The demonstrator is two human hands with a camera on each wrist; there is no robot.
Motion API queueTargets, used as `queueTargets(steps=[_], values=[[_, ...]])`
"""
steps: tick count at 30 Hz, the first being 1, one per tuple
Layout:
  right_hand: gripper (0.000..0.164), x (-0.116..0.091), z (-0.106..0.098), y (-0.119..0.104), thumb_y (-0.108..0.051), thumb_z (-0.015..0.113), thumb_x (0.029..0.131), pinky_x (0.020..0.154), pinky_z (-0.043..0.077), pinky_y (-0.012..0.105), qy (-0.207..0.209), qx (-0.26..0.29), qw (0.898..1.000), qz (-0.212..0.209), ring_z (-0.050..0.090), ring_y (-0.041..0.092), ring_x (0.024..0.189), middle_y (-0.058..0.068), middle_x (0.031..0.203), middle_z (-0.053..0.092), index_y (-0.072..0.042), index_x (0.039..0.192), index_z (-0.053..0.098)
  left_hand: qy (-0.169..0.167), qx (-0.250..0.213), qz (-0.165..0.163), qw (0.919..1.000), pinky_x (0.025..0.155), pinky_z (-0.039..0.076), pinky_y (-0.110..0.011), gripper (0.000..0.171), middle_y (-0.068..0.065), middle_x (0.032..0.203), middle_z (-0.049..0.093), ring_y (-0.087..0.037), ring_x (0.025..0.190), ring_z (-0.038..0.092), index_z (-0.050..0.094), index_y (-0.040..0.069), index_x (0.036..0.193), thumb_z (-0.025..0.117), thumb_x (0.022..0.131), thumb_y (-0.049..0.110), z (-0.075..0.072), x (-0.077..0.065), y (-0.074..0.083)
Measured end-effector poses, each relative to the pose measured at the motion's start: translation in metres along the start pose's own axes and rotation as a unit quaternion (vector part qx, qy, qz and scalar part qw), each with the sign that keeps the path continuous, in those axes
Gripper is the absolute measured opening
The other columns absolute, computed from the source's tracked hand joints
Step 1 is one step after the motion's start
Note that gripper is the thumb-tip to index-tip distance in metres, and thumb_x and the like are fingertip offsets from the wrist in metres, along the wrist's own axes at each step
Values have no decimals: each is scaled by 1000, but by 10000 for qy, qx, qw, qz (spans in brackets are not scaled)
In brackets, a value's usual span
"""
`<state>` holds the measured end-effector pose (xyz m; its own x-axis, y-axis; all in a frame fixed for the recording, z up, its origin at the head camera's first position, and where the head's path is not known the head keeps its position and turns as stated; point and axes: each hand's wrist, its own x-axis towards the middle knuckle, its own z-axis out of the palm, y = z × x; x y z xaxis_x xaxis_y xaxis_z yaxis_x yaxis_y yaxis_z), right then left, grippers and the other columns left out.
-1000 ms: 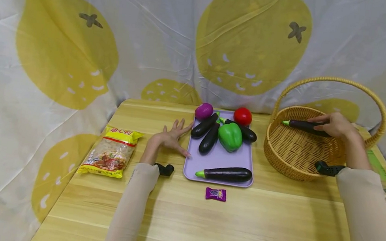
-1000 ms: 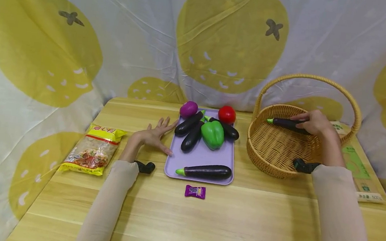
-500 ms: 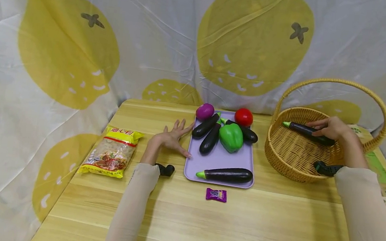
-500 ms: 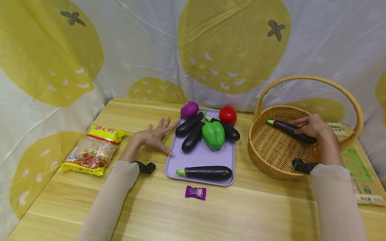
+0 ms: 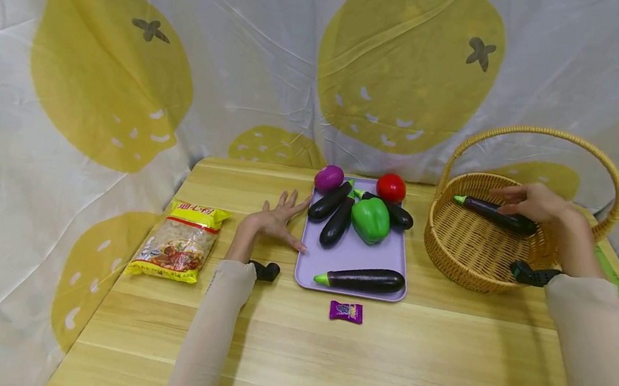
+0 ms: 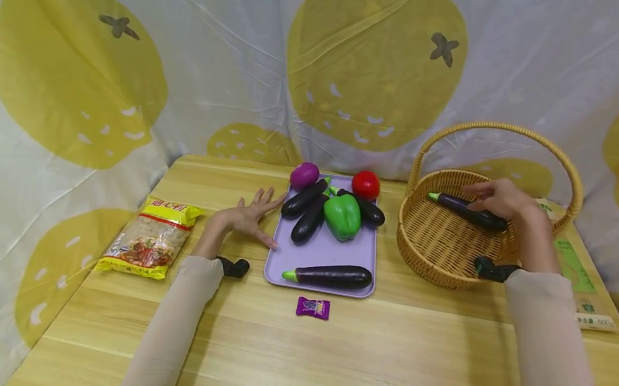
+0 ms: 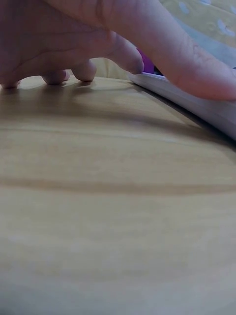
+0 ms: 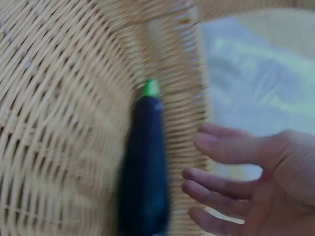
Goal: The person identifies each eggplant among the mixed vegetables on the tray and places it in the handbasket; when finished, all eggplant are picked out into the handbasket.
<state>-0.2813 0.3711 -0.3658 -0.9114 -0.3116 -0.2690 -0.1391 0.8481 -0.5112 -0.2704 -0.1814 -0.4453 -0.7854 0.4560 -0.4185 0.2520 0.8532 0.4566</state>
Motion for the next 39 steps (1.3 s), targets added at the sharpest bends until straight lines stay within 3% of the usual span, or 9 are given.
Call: queueTargets(steps=[2,5,8,13,15,22,27,31,39], values=[[53,-6,-2,-13,-15,57,107,96,54,57,-25,-112,9998,-190,50,57,132,38,153,42,6,154,42,8,-2,5,10000,123,-19,-69,128,-13,172,-25,-35,159,-27,-6,34,166,85,79,56,-1,0,0],[54,-20,-1,-37,-23,58,107,89,53,39,112,-237,9983,-529,56,49,129,33,158,40,-3,155,45,8,1,7,10000,122,-18,-70,129,-14,172,-24,-36,159,-27,-6,34,166,86,79,55,-1,1,-1],[47,-36,8,-61,-24,60,106,77,47,29,399,-235,9946,-931,62,31,111,24,154,52,-10,151,54,13,22,15,10000,122,-17,-71,129,-15,172,-24,-37,159,-26,-6,34,166,86,78,55,-1,1,0],[34,-57,41,-96,-19,65,103,77,50,18,855,78,9814,-1718,63,2,102,7,137,68,-22,136,69,-25,52,4,10000,122,-16,-72,129,-15,172,-24,-38,159,-25,-7,35,166,85,78,57,2,1,-1],[33,-59,57,-108,-18,67,102,86,53,18,858,221,9754,-2016,62,-2,112,2,134,70,-27,134,70,-9,87,6,10000,122,-15,-72,129,-16,172,-24,-38,159,-25,-7,35,166,85,78,58,2,0,-1],[37,-48,120,-142,-30,72,99,107,51,41,3,771,9676,-2406,58,19,132,-7,140,65,-36,135,68,37,25,103,9999,122,-16,-72,129,-17,171,-25,-38,158,-26,-6,32,167,86,79,55,1,1,-1],[41,-31,157,-159,-26,76,95,111,49,41,-393,856,9546,-2827,57,21,133,-3,139,65,-22,135,70,8,7,85,10000,122,-18,-71,129,-15,171,-26,-37,158,-27,-7,34,166,86,78,56,-1,2,-1],[40,-23,172,-165,-18,76,95,106,53,43,-489,814,9494,-2995,61,26,125,5,133,67,-11,134,71,-24,6,110,9999,122,-18,-70,129,-15,171,-26,-37,158,-28,-7,35,166,85,79,57,-1,4,1],[35,-17,183,-176,-16,74,96,97,55,34,-588,449,9530,-2939,64,18,113,2,123,70,-19,131,74,-3,90,44,10000,122,-16,-72,129,-16,171,-26,-38,158,-26,-8,33,166,85,79,56,0,2,-1]])
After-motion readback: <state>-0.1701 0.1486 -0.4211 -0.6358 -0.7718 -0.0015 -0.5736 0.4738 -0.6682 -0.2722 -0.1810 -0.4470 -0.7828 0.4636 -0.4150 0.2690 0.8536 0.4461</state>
